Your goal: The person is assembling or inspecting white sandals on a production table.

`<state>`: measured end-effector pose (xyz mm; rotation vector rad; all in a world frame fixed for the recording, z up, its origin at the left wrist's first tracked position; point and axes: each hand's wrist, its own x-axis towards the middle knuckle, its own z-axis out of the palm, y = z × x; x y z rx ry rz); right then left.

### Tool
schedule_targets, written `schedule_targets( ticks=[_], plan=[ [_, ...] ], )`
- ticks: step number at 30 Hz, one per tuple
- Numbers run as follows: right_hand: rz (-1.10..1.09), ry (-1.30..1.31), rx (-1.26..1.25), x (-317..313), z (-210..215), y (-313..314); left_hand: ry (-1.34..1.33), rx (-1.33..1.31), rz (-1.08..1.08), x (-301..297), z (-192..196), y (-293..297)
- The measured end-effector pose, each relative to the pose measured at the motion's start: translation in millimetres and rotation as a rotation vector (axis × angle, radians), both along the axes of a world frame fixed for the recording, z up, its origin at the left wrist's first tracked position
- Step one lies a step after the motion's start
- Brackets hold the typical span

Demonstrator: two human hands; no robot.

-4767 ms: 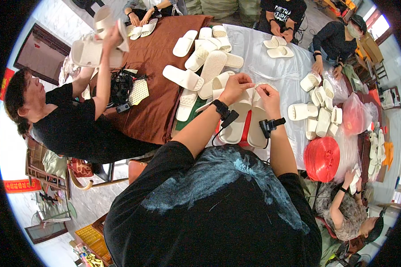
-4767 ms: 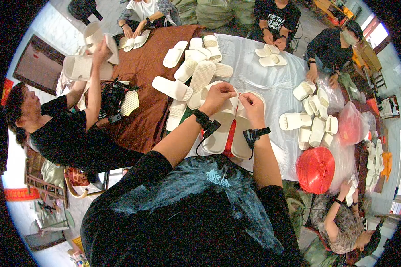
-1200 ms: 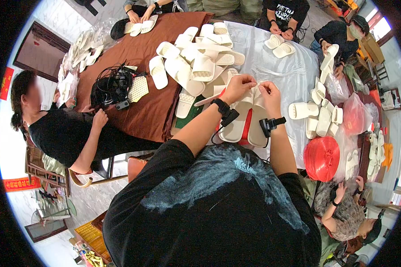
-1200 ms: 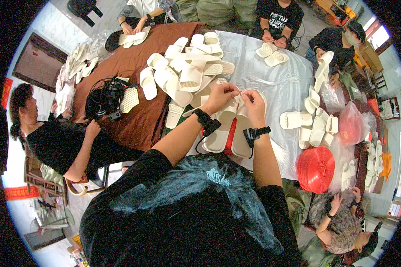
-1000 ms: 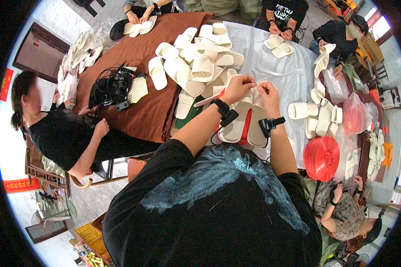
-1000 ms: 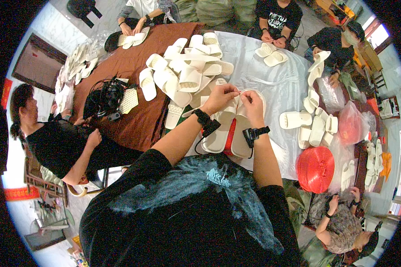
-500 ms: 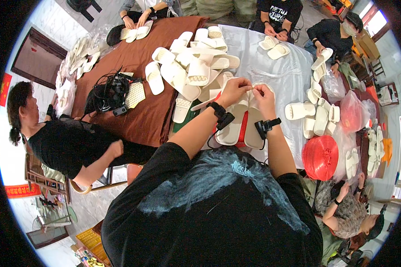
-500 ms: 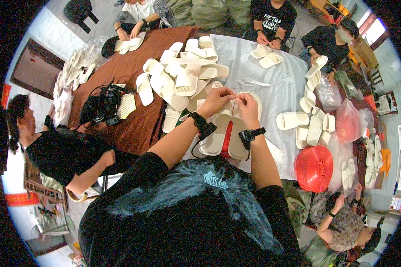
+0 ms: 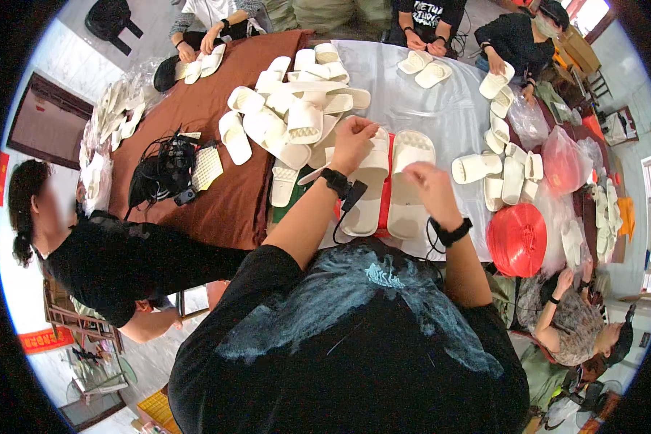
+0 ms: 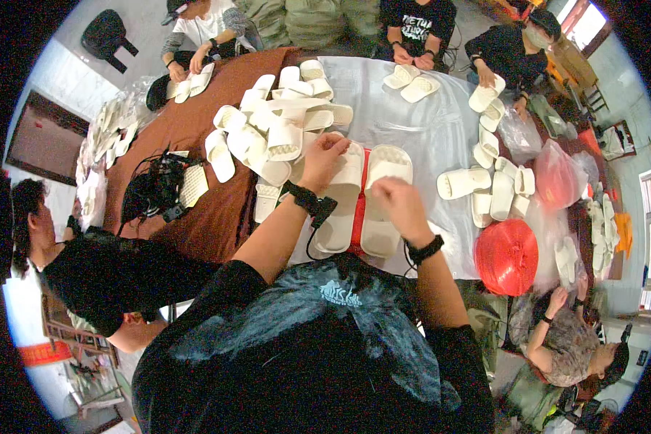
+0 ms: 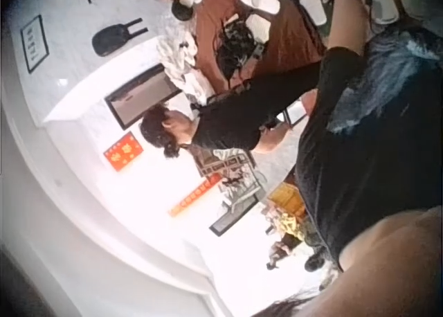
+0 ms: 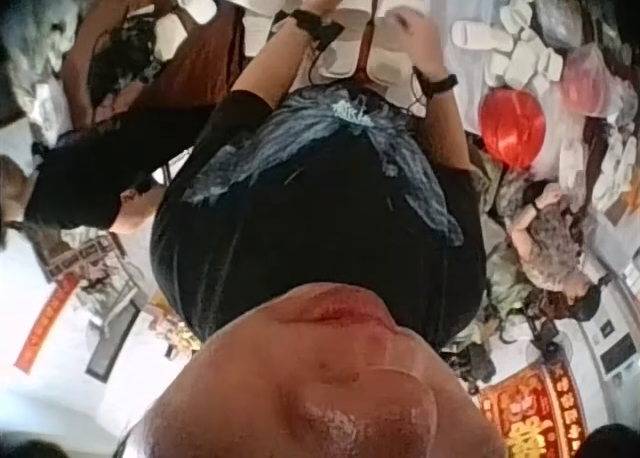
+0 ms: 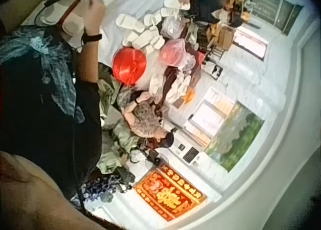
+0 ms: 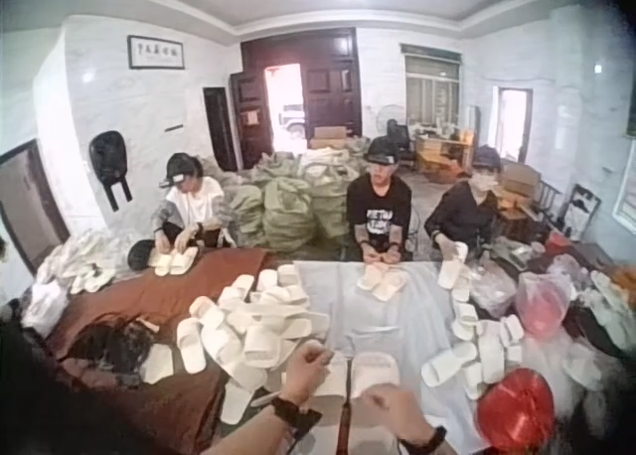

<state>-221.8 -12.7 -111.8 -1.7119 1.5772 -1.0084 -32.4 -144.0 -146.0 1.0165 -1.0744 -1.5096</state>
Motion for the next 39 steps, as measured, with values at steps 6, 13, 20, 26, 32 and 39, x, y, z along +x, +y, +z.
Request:
schedule_targets(
  ticks=[6, 13, 20, 26, 32, 39],
  plan=[
    [0.099, 0.561, -0.174, 45, -9, 37, 0.025, -0.037, -0.03, -8, 0, -2],
    [-0.09, 0.492, -0.023, 51, -39, 15, -0.117, -0.109, -0.074, 0, 14, 15],
    [-0.509, 0.329, 0.027, -65, -54, 73, -0.352, -0.196, -0.13, 56, 28, 43],
    [-0.902, 0.764, 0.12, -304, -155, 214, -0.896, 0.098, -0.699, 172, 2, 128],
    [-1.015, 0.319, 0.556, -347, -141, 206, -1.178, 0.146, -1.094, 236, -57, 267],
    [-0.434, -0.05, 0.277, -262, -102, 104, -0.817, 0.298, -0.556, 228, -110, 335]
  ],
)
